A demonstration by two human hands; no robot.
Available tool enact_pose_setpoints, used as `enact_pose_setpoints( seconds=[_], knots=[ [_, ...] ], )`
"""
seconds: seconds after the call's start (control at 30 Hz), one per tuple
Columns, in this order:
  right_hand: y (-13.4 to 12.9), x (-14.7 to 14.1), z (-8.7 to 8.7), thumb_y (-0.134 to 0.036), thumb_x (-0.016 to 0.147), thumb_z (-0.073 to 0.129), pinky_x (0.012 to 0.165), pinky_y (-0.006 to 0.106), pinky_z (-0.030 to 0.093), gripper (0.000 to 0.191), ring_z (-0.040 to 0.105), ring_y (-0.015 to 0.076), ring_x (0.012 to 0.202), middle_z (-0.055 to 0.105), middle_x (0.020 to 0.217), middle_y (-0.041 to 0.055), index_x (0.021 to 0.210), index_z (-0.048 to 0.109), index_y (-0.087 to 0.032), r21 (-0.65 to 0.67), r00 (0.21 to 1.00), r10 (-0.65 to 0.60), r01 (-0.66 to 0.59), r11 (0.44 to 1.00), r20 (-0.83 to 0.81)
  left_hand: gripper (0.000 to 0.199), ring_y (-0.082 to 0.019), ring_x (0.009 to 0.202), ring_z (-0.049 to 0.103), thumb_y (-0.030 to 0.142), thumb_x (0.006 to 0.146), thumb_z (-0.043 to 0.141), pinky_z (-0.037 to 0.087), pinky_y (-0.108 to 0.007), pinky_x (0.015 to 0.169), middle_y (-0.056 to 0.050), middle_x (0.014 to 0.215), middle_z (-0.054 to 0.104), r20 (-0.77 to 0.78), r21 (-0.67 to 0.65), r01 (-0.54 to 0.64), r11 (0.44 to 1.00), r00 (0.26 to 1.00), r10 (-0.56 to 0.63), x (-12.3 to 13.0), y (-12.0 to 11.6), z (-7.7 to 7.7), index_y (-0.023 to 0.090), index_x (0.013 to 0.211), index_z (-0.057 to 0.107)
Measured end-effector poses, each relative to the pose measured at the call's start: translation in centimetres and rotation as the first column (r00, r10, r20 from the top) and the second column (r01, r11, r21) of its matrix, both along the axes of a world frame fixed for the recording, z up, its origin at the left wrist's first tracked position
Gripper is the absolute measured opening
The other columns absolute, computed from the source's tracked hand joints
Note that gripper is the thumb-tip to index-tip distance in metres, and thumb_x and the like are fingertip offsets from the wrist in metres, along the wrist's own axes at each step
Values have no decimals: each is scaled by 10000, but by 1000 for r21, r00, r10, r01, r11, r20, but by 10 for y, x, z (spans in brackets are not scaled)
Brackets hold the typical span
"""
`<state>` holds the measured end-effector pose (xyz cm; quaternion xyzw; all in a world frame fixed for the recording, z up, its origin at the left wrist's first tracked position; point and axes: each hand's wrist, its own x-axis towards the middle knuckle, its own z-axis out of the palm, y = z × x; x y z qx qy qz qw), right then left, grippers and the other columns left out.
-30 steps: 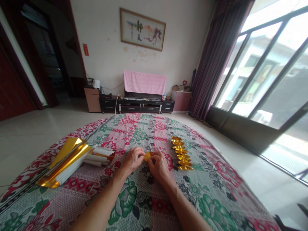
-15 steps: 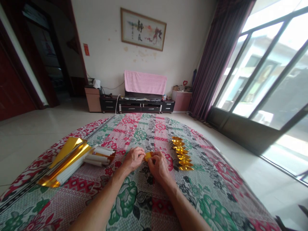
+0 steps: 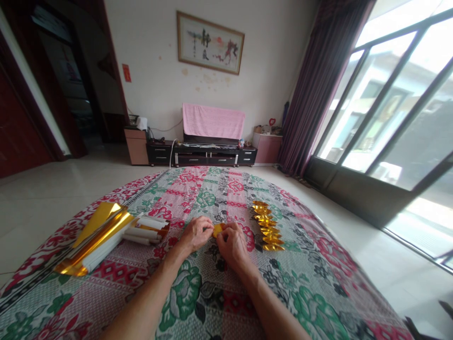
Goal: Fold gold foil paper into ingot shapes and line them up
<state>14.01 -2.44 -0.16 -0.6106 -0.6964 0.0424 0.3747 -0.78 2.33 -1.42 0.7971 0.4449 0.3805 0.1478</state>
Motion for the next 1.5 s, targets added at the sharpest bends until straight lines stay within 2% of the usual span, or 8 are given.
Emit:
enact_pose_setpoints(
  seconds=[0.13, 0.33, 0.73, 0.93, 1.1, 1.2, 1.3, 1.5],
  knots=[
    [1, 1, -1, -126, 725, 525, 727, 231, 408, 175, 562, 143, 785, 613, 826, 63, 564, 583, -158, -6, 1000, 10, -10, 1000, -8, 78, -162, 842, 583, 142, 672, 621, 453, -316, 827, -31, 890, 658, -11, 6, -12, 1000, 1000, 13, 0, 0, -1, 189, 704, 675],
    [2, 1, 0, -122, 711, 549, 724, 240, 416, 154, 566, 152, 788, 615, 833, 68, 566, 588, -160, -32, 999, 5, -6, 999, -37, 93, -163, 849, 573, 124, 662, 620, 445, -332, 838, -29, 892, 653, -24, 13, -24, 1000, 999, 24, 1, 0, -3, 190, 713, 661],
    [2, 6, -2, -101, 720, 526, 702, 254, 403, 101, 541, 161, 765, 585, 780, 53, 669, 585, -165, 20, 997, 71, -71, 997, -26, 97, -174, 861, 572, 119, 662, 610, 437, -350, 845, -30, 906, 652, -40, 21, -43, 999, 998, 43, 2, -1, -3, 192, 714, 650],
    [4, 12, 1, -67, 706, 501, 680, 246, 412, 153, 544, 158, 732, 594, 752, 50, 666, 612, -165, 7, 986, 133, -133, 991, -99, 103, -169, 865, 571, 105, 664, 607, 441, -343, 847, -32, 901, 647, -28, 26, -44, 999, 999, 45, 2, -4, -1, 187, 716, 642],
    [3, 18, 1, -1, 685, 440, 758, 255, 424, 286, 550, 152, 816, 605, 841, 51, 749, 661, -171, 72, 960, 205, -194, 978, -191, 91, -171, 866, 574, 118, 664, 621, 444, -337, 837, -35, 912, 647, -26, 38, -40, 998, 999, 41, 3, -4, -1, 191, 715, 639],
    [-1, 18, 0, 3, 696, 426, 776, 262, 423, 363, 529, 153, 865, 583, 918, 51, 818, 698, -203, 96, 952, 271, -259, 961, -141, 73, -174, 867, 575, 136, 673, 623, 444, -335, 829, -40, 917, 647, -33, 40, -47, 998, 998, 48, 3, -4, -1, 191, 717, 641],
    [-6, 18, 0, 16, 683, 427, 814, 289, 409, 460, 498, 160, 901, 553, 995, 39, 912, 704, -271, 79, 947, 321, -320, 944, -11, 77, -175, 869, 574, 135, 678, 613, 440, -334, 829, -39, 907, 649, -35, 37, -52, 998, 998, 53, 3, -4, -1, 191, 720, 645],
    [-16, 19, 8, -5, 700, 462, 852, 316, 395, 499, 456, 193, 966, 524, 1065, 44, 1038, 665, -310, 38, 935, 338, -344, 938, 109, 93, -172, 860, 569, 128, 672, 604, 438, -331, 830, -35, 898, 652, -38, 22, -33, 999, 999, 34, 2, -3, 0, 193, 719, 652]
  ],
)
